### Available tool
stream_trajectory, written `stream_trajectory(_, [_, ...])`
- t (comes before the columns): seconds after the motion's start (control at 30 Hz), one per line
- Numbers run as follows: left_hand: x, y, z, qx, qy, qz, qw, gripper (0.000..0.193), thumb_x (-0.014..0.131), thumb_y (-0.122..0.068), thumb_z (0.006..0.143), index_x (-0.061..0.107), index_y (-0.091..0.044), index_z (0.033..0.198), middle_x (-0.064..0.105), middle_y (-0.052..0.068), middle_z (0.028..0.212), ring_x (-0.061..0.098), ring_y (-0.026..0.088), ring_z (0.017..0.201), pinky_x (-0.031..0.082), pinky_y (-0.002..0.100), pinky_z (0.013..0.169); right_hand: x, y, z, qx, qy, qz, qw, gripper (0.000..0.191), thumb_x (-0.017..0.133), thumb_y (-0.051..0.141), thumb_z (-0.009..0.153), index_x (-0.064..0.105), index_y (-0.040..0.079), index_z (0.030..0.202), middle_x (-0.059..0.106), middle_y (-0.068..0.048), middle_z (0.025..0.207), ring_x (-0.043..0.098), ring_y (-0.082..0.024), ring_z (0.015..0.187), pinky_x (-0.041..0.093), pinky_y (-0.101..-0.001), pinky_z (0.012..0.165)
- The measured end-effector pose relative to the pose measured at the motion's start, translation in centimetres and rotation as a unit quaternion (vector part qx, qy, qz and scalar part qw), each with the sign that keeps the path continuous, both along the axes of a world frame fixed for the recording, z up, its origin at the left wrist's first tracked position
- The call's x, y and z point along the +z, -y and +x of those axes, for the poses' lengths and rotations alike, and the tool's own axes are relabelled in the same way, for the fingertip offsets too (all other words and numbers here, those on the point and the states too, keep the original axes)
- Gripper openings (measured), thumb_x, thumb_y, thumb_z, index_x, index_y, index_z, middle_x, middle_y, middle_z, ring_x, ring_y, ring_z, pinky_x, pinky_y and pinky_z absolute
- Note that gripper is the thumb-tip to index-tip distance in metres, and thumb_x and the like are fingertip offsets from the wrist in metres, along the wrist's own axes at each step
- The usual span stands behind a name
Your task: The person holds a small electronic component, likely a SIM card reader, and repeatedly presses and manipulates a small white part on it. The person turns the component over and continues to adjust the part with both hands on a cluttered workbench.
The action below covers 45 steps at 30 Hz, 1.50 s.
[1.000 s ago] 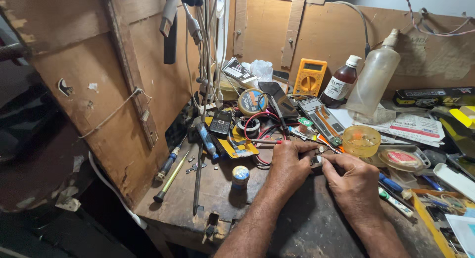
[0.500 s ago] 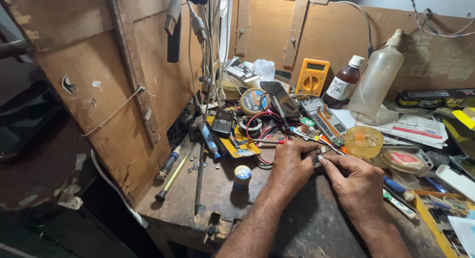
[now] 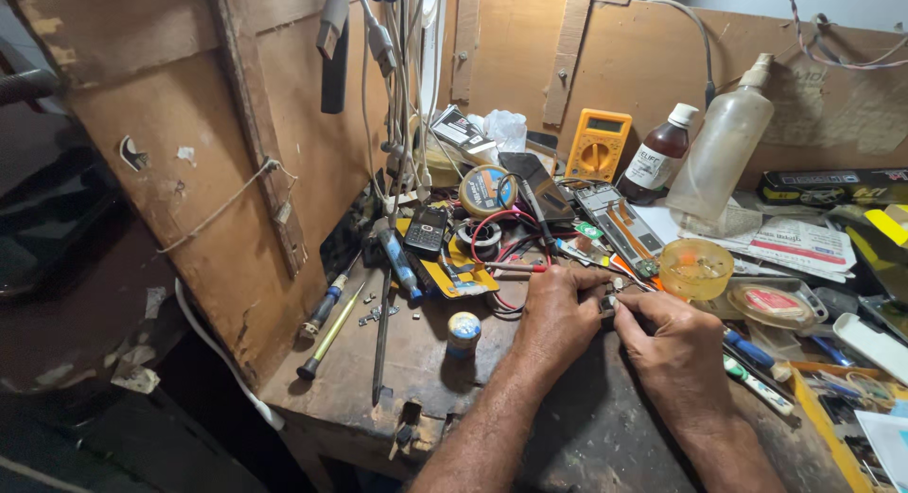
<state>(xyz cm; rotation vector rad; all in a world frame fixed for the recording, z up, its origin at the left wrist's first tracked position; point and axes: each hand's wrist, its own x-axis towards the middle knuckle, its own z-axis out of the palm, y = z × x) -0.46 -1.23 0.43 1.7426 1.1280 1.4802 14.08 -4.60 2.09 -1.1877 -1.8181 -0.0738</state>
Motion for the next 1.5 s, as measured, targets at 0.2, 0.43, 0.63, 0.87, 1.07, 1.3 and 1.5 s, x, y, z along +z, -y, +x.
stream_trajectory(0.2, [-0.2,-0.3,0.2,-0.008,0.042,0.004,0.999,0.024,0.067,-0.008,0.088,0.077,-0.004,0.109,0.078,0.016,0.088,0.076,0.016,0.076,0.059,0.033,0.070,0.2,0.2,0.1,0.006,0.022,-0.002,1.000,0.014,0.074,0.007,0.086,0.076,-0.001,0.097,0.076,-0.017,0.092,0.075,-0.029,0.083,0.057,-0.0376,0.073])
stream_trajectory(0.43, [-0.8,-1.0,0.3,0.004,0.025,0.018,1.000,0.024,0.066,-0.007,0.087,0.078,-0.005,0.109,0.078,0.018,0.093,0.078,0.022,0.083,0.060,0.035,0.077,0.3,0.2,0.1,0.034,0.004,0.003,0.999,0.014,0.072,0.006,0.086,0.075,-0.002,0.097,0.076,-0.017,0.092,0.076,-0.028,0.083,0.058,-0.0364,0.073])
stream_trajectory(0.63, [-1.3,-1.6,0.5,0.010,0.015,0.026,1.000,0.027,0.065,-0.006,0.085,0.078,-0.006,0.108,0.077,0.018,0.094,0.078,0.025,0.085,0.060,0.036,0.080,0.3,0.2,0.1,0.022,-0.009,-0.022,0.999,0.014,0.073,0.007,0.086,0.076,-0.001,0.097,0.077,-0.017,0.090,0.076,-0.026,0.079,0.058,-0.0355,0.069])
stream_trajectory(0.87, [-1.4,-1.5,0.4,0.009,0.009,0.037,0.999,0.029,0.064,-0.005,0.083,0.078,-0.006,0.108,0.077,0.019,0.094,0.078,0.027,0.086,0.060,0.037,0.081,0.3,0.2,0.1,0.029,-0.013,-0.001,0.999,0.015,0.074,0.006,0.086,0.077,-0.002,0.098,0.077,-0.017,0.092,0.077,-0.025,0.082,0.057,-0.0346,0.072])
stream_trajectory(1.07, [-1.1,-1.3,0.3,0.013,0.013,0.030,0.999,0.027,0.065,-0.006,0.085,0.078,-0.007,0.108,0.077,0.019,0.094,0.078,0.028,0.086,0.059,0.038,0.080,0.5,0.4,0.0,0.013,-0.029,-0.043,0.999,0.016,0.074,0.007,0.086,0.078,-0.001,0.099,0.078,-0.016,0.091,0.077,-0.023,0.079,0.058,-0.0340,0.070])
stream_trajectory(1.3, [-1.0,-1.1,0.3,0.010,0.008,0.026,1.000,0.031,0.063,-0.004,0.082,0.079,-0.008,0.108,0.077,0.019,0.092,0.078,0.028,0.084,0.059,0.038,0.080,0.2,0.2,0.2,0.000,-0.037,-0.045,0.998,0.016,0.075,0.008,0.086,0.079,0.001,0.100,0.079,-0.014,0.091,0.077,-0.020,0.078,0.058,-0.0320,0.069])
stream_trajectory(1.5, [-1.0,-1.3,0.3,0.021,0.008,0.021,1.000,0.031,0.064,-0.004,0.082,0.079,-0.008,0.109,0.077,0.019,0.092,0.078,0.028,0.084,0.060,0.038,0.080,0.1,0.0,0.3,-0.025,-0.084,-0.093,0.992,0.018,0.077,0.012,0.087,0.080,0.004,0.103,0.080,-0.012,0.089,0.074,-0.019,0.073,0.057,-0.0333,0.066])
